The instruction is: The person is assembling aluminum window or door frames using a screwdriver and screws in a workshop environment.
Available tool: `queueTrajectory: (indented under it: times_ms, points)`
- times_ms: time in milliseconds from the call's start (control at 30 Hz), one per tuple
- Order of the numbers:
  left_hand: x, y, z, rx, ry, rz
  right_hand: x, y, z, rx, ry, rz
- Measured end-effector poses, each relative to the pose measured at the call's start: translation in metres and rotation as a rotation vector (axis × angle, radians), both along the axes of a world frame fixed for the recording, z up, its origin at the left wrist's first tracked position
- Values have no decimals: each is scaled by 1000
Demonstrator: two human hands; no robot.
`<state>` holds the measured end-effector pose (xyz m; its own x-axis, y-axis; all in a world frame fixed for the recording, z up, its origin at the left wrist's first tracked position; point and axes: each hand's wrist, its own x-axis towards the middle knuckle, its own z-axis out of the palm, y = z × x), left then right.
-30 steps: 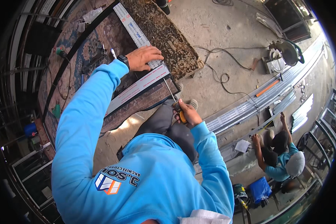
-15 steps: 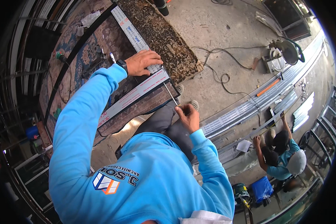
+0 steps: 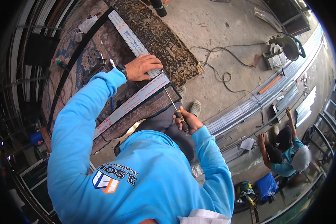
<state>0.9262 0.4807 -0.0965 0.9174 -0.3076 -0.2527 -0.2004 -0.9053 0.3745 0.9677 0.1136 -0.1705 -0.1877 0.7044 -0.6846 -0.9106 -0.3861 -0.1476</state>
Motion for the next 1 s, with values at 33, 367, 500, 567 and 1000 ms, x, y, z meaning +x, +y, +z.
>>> queueTrajectory:
  times_ms: [33,367,500,567,1000]
  points:
    - [-1,0,0,0,7,-3,1,1,-1,62,129,33]
    - [15,9,3,4,75,-101,0,6,1,73,226,11]
    - [18,14,2,-51,113,-114,-15,2,7,38,-904,34]
    - [20,17,1,-78,90,-141,-18,2,4,-69,-773,34]
    - [33,16,6,-175,69,-209,-2,4,26,-132,-251,76]
